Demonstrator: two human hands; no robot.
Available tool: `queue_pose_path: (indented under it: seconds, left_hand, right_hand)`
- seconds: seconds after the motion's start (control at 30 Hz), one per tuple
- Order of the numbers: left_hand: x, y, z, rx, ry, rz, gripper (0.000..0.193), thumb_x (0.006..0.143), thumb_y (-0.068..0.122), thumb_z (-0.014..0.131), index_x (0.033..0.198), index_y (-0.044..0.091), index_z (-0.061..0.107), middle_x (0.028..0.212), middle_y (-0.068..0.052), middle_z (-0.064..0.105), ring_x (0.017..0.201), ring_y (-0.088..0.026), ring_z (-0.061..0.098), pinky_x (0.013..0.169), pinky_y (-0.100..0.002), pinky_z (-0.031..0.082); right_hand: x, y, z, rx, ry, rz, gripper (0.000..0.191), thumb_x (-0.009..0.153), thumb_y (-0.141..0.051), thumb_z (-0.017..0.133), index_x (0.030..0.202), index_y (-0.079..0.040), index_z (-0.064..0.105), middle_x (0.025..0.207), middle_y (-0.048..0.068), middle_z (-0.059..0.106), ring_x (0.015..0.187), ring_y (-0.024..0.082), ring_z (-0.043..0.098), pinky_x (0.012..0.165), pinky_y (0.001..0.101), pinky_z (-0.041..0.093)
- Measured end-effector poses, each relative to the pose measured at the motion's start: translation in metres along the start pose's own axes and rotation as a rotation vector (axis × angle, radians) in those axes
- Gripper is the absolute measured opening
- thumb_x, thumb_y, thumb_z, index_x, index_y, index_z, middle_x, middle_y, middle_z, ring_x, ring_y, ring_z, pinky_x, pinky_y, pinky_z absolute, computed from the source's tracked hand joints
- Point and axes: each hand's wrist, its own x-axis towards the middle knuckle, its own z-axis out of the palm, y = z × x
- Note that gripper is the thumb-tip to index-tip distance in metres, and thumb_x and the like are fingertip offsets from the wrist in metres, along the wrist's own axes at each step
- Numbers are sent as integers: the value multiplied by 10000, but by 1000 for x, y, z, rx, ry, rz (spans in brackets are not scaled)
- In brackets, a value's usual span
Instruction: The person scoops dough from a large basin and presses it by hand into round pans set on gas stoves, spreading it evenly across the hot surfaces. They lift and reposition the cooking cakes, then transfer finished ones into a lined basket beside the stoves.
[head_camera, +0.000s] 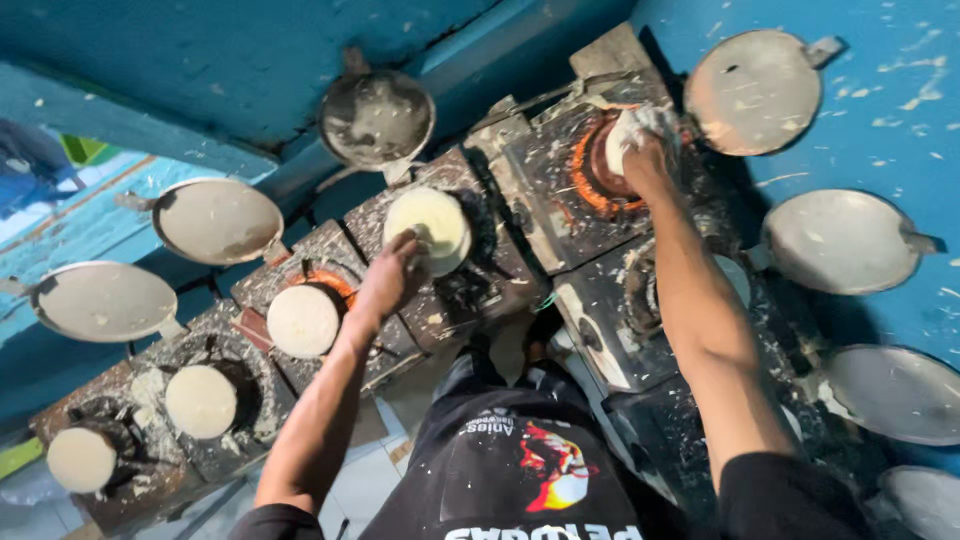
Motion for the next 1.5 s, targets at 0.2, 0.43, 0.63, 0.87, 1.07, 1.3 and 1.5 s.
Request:
queue_pose_path:
  seconds: [0.2, 0.43, 0.63, 0.87, 1.07, 1.3, 1.5]
  left_hand:
    - [-23, -11, 21, 45, 47, 62, 471, 717, 61, 734, 1181, 23, 668, 1466, -249, 513, 1355, -441, 501, 1138, -461, 433]
    - [-21, -1, 29, 310, 35, 35, 457, 835, 37, 620, 1290, 1, 620, 1538, -206, 458, 1475, -417, 374, 1204, -602, 248]
    - [-7, 30, 21, 396, -67, -32, 550, 765, 216, 730, 1243, -1, 566, 1471, -229, 430, 1448, -482, 302, 1186, -749, 65]
    - [-3, 1, 39, 548, 68, -69, 470, 834, 139, 686, 1299, 131, 613, 1446, -80, 545, 1500, -405, 314, 1196, -755, 2]
    - [-10, -2, 54, 560, 59, -51, 453, 882, 228, 677, 1317, 131, 601, 1485, -113, 511, 1514, -415, 293, 1198, -755, -5]
    - [-17, 19, 59, 457, 27, -88, 713, 727, 314, 774, 1344, 44, 540, 1520, -223, 409, 1489, -468, 234, 1165, -744, 40]
    - [-11, 13, 64, 435, -21, -203, 740, 697, 281, 792, 1345, 49, 522, 1518, -192, 405, 1470, -434, 263, 1158, -736, 64]
  right_hand:
    - [-55, -37, 29, -164, -24, -91, 536, 994, -203, 599, 1521, -110, 568, 1695, 180, 306, 1446, 446, 408, 1174, 504, 375]
    - [-41, -28, 19, -231, -103, 359, 603, 1077, -497, 498, 1533, -104, 461, 1677, 230, 224, 1525, 437, 264, 1257, 526, 213]
    - [8, -40, 4, -463, -151, 234, 699, 997, -491, 477, 1622, -232, 299, 1728, 152, 64, 1576, 385, -70, 1234, 618, -81]
    - [-48, -38, 36, -337, -261, 94, 502, 1057, -428, 432, 1432, -126, 573, 1746, 212, 133, 1340, 410, 463, 1198, 522, 271]
    - [-32, -2, -2, 170, 144, -54, 427, 1044, -345, 484, 1384, -134, 631, 1539, 176, 414, 1332, 340, 518, 1190, 522, 325]
    - [-21, 7, 2, -512, 20, -127, 380, 989, -216, 566, 1347, -178, 687, 1387, 145, 570, 1320, 311, 531, 1190, 578, 331]
    - [-48, 2, 34, -59, -35, -707, 261, 955, -198, 651, 1206, -148, 703, 1303, 127, 693, 1256, 332, 619, 1121, 472, 463]
